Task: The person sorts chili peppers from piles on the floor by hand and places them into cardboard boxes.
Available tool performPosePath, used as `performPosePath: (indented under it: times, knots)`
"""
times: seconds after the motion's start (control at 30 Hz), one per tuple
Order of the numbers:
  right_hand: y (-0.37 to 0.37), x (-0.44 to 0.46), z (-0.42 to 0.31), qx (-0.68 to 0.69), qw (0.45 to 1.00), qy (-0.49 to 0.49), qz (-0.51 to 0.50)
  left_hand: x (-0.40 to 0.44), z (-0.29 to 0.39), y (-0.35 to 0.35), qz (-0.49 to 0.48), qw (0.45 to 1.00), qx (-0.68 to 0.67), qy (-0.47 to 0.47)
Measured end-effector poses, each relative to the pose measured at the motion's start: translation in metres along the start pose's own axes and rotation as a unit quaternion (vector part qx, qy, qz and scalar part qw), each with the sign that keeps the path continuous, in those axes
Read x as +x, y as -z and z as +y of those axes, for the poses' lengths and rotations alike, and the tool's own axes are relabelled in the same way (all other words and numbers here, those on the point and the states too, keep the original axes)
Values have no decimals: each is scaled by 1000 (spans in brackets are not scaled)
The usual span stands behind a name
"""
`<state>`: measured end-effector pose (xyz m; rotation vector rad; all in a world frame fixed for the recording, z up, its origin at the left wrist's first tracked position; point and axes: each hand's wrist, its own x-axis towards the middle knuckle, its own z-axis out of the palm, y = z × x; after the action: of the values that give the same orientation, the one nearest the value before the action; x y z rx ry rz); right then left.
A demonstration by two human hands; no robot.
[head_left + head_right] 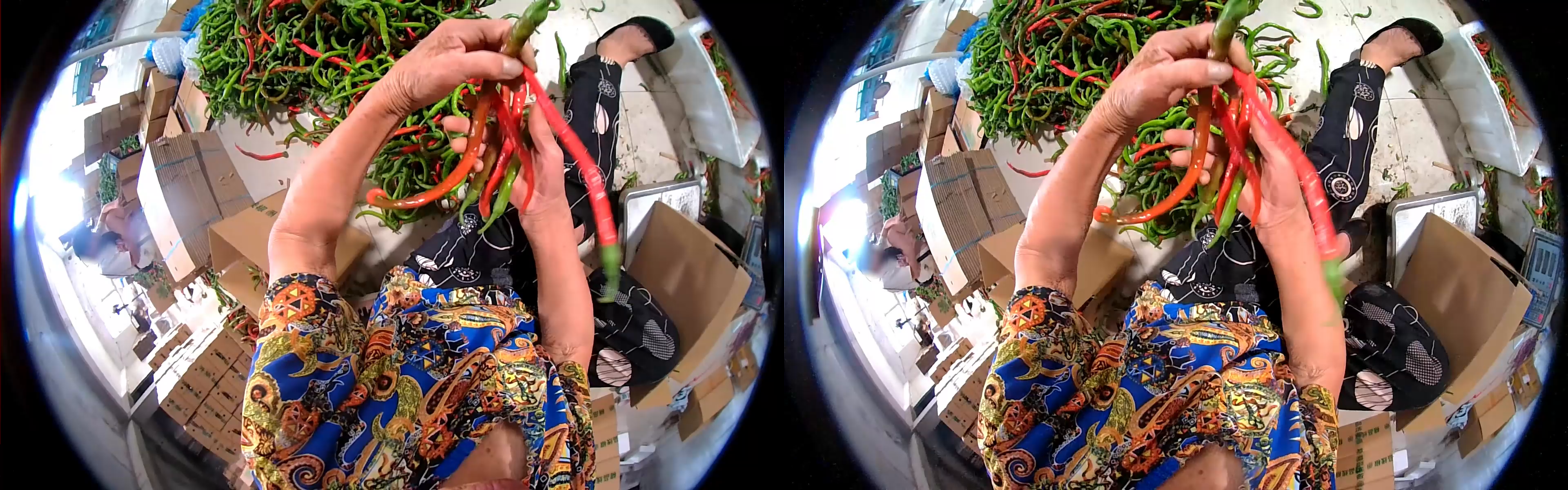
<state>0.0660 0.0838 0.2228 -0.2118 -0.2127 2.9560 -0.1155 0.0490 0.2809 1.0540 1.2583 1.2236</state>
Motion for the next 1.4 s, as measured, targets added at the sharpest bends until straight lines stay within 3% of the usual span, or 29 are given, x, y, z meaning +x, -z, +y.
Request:
performPosePath:
  times: [0.1, 0.13, 0.23, 0.4, 0.43, 0.5, 0.53, 0.57, 0.63, 0.67, 0.7, 0.73, 0.77, 0.8, 0.87, 1.0, 1.03, 1.1, 1.17, 1.23, 1.3, 1.4]
  knots:
    - [-8, -11, -2, -99, 991, -7, 86, -3, 1, 5, -61, 997, -5, 47]
    - [-10, -13, 1, -90, 994, 6, 65, -3, -2, 7, -71, 997, 15, 35]
    - [-24, -14, -1, -214, 967, -25, 133, -3, -3, 6, -57, 996, 29, 56]
    - [-16, -8, 5, -227, 954, 41, 189, -12, -9, -9, 160, 981, 104, 23]
    - [-15, -7, 6, -243, 949, 63, 193, -17, -5, -12, 214, 965, 139, 60]
    - [-16, -7, 5, -275, 933, 110, 203, -31, -23, -11, 262, 960, 76, 61]
    - [-22, -8, 4, -287, 926, 118, 214, -38, -15, -17, 242, 963, 93, 73]
    - [-23, -7, 2, -353, 900, 130, 220, -47, -6, -25, 223, 965, 111, 84]
    - [-21, -2, 3, -479, 835, 149, 224, -56, -2, -43, 194, 973, 12, 121]
    - [-14, 0, 9, -529, 805, 182, 198, -56, -12, -51, 186, 979, 1, 85]
    - [-3, 7, 17, -598, 746, 234, 178, -55, -23, -56, 178, 983, -9, 49]
    - [-9, 7, 21, -677, 675, 246, 162, -52, -27, -56, 170, 981, 82, 37]
    - [-16, 7, 26, -747, 596, 255, 145, -50, -29, -61, 232, 966, 114, 25]
    - [-17, 11, 33, -753, 577, 287, 130, -47, -18, -63, 262, 960, 90, 42]
    - [-19, 10, 36, -791, 550, 238, 126, -40, -12, -63, 325, 944, 32, 36]
    - [-39, -1, 36, -804, 524, 253, 118, -41, -32, -42, 308, 926, -219, -3]
    - [-44, -5, 32, -802, 524, 259, 123, -42, -30, -35, 290, 921, -260, 1]
    - [-55, -20, 14, -740, 602, 249, 166, -47, -34, -15, 281, 921, -269, 1]
    - [-73, -39, -9, -682, 646, 246, 240, -52, -32, 6, 269, 922, -278, 12]
    - [-81, -52, -23, -554, 727, 282, 292, -59, -37, 22, 244, 910, -334, -15]
    - [-69, -58, -37, -515, 744, 273, 328, -68, -35, 30, 241, 891, -384, -2]
    - [-39, -57, -36, -412, 818, 241, 320, -73, -39, 32, 212, 872, -441, -27]
